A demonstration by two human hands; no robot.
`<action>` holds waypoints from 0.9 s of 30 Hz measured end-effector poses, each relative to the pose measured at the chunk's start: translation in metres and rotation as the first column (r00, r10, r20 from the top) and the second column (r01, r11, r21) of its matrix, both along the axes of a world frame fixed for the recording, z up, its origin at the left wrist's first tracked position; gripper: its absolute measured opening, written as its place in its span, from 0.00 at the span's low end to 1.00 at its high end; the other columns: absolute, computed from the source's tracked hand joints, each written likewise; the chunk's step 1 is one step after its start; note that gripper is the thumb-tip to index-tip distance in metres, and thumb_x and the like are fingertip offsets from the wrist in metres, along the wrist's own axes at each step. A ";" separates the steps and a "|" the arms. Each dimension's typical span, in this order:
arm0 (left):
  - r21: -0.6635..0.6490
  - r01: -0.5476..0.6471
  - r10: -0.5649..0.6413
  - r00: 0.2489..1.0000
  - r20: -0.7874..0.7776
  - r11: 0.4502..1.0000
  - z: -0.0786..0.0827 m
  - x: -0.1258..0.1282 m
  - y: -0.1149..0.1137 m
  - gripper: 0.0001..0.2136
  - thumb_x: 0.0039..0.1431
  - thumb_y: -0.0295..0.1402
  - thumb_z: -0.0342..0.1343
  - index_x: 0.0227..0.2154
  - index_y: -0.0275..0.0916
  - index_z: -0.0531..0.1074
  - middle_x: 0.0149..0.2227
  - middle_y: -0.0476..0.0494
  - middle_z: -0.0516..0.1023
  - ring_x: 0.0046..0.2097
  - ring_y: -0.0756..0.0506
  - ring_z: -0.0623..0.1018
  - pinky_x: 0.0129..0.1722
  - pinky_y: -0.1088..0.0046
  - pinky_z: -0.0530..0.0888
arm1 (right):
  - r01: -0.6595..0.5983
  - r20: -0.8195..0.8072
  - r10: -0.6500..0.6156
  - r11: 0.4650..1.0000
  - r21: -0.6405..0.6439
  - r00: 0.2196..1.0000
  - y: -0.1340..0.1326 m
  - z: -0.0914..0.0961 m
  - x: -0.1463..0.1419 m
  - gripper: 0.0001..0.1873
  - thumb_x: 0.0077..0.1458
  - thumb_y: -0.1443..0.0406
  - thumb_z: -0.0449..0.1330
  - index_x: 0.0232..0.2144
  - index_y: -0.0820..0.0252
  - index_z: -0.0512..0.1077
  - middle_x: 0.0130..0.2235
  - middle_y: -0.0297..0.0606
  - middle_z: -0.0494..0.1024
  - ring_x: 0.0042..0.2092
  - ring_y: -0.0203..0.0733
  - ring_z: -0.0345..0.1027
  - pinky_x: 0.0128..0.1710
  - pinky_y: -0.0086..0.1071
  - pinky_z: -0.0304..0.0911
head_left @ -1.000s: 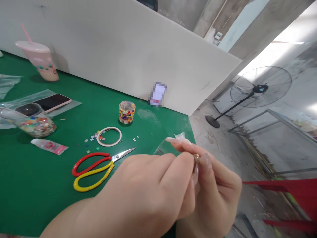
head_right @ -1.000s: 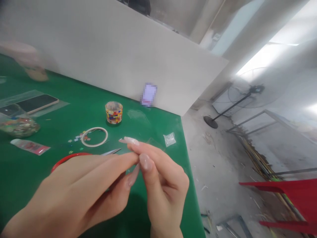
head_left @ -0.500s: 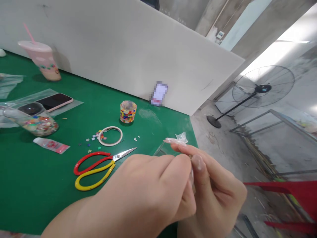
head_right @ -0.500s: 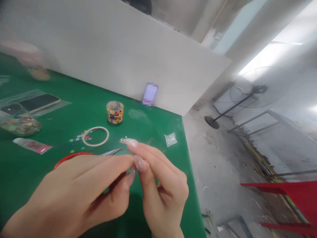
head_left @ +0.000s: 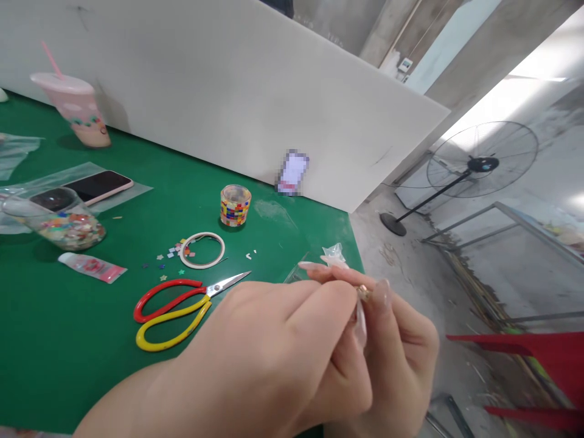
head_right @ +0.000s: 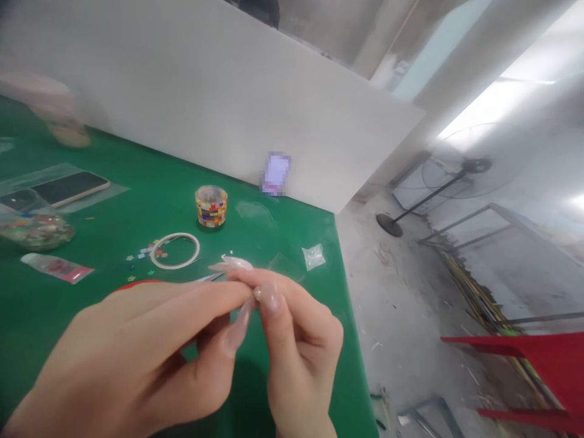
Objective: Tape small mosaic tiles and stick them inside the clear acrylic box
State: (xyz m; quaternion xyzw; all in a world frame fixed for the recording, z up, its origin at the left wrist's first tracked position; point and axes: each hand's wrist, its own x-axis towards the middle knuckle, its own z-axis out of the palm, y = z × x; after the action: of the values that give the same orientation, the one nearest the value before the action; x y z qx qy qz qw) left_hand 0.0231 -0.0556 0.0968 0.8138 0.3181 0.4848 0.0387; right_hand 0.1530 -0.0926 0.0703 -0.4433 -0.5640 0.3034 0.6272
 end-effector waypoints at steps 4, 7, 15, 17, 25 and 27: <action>-0.054 0.046 -0.049 0.997 -0.052 0.998 -0.001 -0.012 0.000 0.12 0.59 0.25 0.46 0.23 0.40 0.71 0.19 0.54 0.74 0.17 0.52 0.71 0.15 0.73 0.62 | -0.102 -0.169 0.098 0.995 -0.012 0.981 0.004 -0.002 -0.001 0.20 0.74 0.58 0.49 0.45 0.48 0.83 0.44 0.34 0.86 0.45 0.40 0.82 0.48 0.31 0.78; -0.069 0.068 -0.074 0.993 -0.093 0.995 0.001 -0.022 -0.003 0.10 0.59 0.23 0.49 0.30 0.43 0.73 0.23 0.56 0.78 0.20 0.52 0.75 0.18 0.76 0.68 | -0.078 -0.236 0.083 0.996 0.033 0.968 0.008 -0.002 -0.003 0.18 0.72 0.57 0.52 0.42 0.48 0.83 0.39 0.33 0.86 0.42 0.39 0.82 0.43 0.30 0.78; -0.196 -0.186 0.213 0.969 0.127 0.963 -0.004 -0.027 -0.017 0.12 0.69 0.38 0.52 0.50 0.55 0.78 0.27 0.58 0.82 0.24 0.53 0.78 0.25 0.80 0.77 | -0.125 -0.381 0.121 0.992 0.017 0.917 0.010 -0.003 -0.007 0.19 0.73 0.56 0.52 0.40 0.45 0.82 0.32 0.28 0.83 0.33 0.31 0.74 0.37 0.25 0.71; -0.225 -0.170 0.196 0.975 0.101 0.959 -0.007 -0.030 -0.016 0.14 0.70 0.37 0.51 0.53 0.57 0.77 0.23 0.61 0.79 0.22 0.54 0.76 0.25 0.82 0.77 | -0.128 -0.391 0.127 0.991 0.023 0.911 0.010 -0.004 -0.009 0.20 0.74 0.56 0.50 0.40 0.45 0.82 0.32 0.28 0.83 0.32 0.30 0.74 0.35 0.24 0.70; -0.312 0.068 -0.050 0.997 0.065 0.948 0.006 -0.023 0.003 0.14 0.67 0.34 0.55 0.53 0.53 0.76 0.21 0.61 0.76 0.16 0.55 0.69 0.14 0.85 0.66 | 0.003 -0.256 0.003 1.000 0.024 0.967 0.005 -0.003 -0.008 0.23 0.74 0.56 0.47 0.35 0.48 0.80 0.30 0.29 0.81 0.30 0.33 0.74 0.31 0.26 0.71; -0.380 0.212 -0.177 0.976 0.127 0.900 0.010 -0.017 0.007 0.13 0.64 0.30 0.59 0.49 0.52 0.78 0.21 0.62 0.75 0.16 0.57 0.67 0.13 0.87 0.64 | 0.117 -0.153 -0.105 0.991 0.068 0.983 0.003 0.000 -0.006 0.21 0.73 0.58 0.50 0.34 0.52 0.79 0.30 0.32 0.79 0.31 0.35 0.75 0.30 0.28 0.71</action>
State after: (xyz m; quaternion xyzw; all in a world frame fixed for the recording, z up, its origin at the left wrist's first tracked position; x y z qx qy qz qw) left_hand 0.0058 -0.0490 0.1063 0.7949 0.3234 0.4410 0.2627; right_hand 0.1470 -0.0892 0.0698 -0.4256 -0.5010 0.2785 0.7002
